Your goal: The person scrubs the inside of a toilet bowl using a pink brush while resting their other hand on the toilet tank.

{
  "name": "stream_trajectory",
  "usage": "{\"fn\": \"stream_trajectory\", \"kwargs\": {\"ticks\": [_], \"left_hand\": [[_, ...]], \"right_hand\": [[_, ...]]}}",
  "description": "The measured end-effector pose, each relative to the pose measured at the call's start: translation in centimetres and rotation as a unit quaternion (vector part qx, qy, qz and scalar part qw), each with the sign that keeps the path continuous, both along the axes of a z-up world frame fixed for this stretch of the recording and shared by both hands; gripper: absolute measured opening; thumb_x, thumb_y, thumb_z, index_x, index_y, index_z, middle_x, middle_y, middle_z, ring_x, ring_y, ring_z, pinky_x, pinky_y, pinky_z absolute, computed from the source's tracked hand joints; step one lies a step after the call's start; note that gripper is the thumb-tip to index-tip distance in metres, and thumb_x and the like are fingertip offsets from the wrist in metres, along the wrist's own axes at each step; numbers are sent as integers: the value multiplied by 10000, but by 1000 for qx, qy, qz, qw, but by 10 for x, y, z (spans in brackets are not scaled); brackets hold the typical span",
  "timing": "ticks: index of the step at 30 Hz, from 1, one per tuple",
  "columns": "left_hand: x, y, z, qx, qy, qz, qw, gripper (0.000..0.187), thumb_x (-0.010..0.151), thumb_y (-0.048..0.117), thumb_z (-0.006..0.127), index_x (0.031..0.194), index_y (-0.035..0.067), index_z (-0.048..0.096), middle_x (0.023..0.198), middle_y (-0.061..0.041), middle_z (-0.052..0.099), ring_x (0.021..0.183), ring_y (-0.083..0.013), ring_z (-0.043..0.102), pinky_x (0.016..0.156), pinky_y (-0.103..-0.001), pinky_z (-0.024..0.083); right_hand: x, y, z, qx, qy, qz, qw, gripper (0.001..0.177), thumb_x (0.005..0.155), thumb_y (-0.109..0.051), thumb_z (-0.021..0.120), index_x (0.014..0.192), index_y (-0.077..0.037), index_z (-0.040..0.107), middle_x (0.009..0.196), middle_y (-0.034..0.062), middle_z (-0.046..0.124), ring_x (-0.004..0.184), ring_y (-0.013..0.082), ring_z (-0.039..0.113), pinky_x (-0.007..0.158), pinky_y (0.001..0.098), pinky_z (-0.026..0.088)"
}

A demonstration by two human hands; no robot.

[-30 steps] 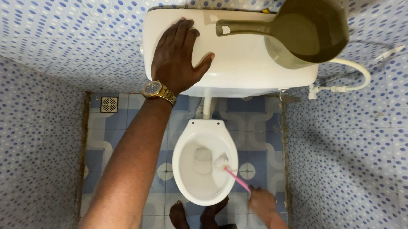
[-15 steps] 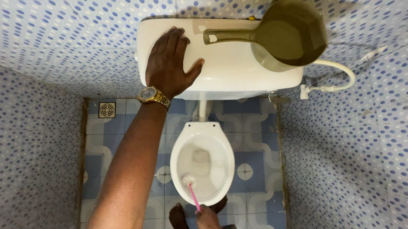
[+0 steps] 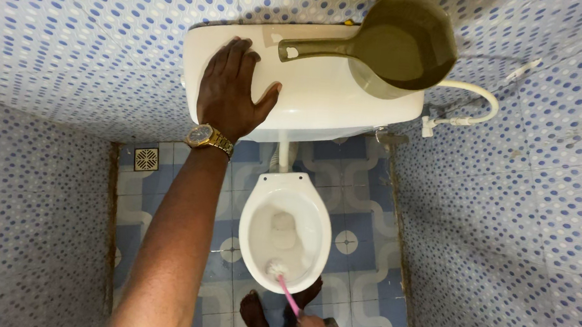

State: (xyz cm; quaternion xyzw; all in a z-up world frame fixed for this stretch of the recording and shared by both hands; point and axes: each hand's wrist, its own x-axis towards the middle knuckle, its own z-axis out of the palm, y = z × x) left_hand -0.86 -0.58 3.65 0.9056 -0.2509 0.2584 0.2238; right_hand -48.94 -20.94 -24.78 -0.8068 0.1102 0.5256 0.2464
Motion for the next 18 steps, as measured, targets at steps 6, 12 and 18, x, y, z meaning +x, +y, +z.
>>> {"fn": "stream_trajectory", "kwargs": {"ticks": [6, 12, 18], "left_hand": [[-1, 0, 0, -4, 6, -2, 1000, 493, 968, 411, 739, 1193, -13, 628, 1401, -222, 563, 1377, -402, 500, 1169, -520, 401], [-1, 0, 0, -7, -10, -1, 1000, 489, 963, 408, 750, 1186, -8, 625, 1387, -220, 569, 1361, -407, 511, 1161, -520, 407], [-1, 1, 0, -15, -8, -4, 1000, 481, 965, 410, 752, 1183, 1, 625, 1385, -211, 576, 1363, -398, 516, 1158, -515, 419]], "right_hand": [[36, -93, 0, -149, -74, 297, 940, 389, 988, -86, 504, 1364, 0, 555, 1068, 162, 673, 918, 289, 704, 717, 416, 629], [146, -128, -25, -181, -150, 279, 931, 405, 961, -94, 515, 1361, -85, 577, 1098, 132, 721, 990, 310, 699, 816, 472, 585], [225, -76, -56, -175, -283, 255, 908, 254, 998, -137, 519, 1012, -25, 746, 1007, 159, 736, 925, 328, 737, 791, 466, 612]]}}
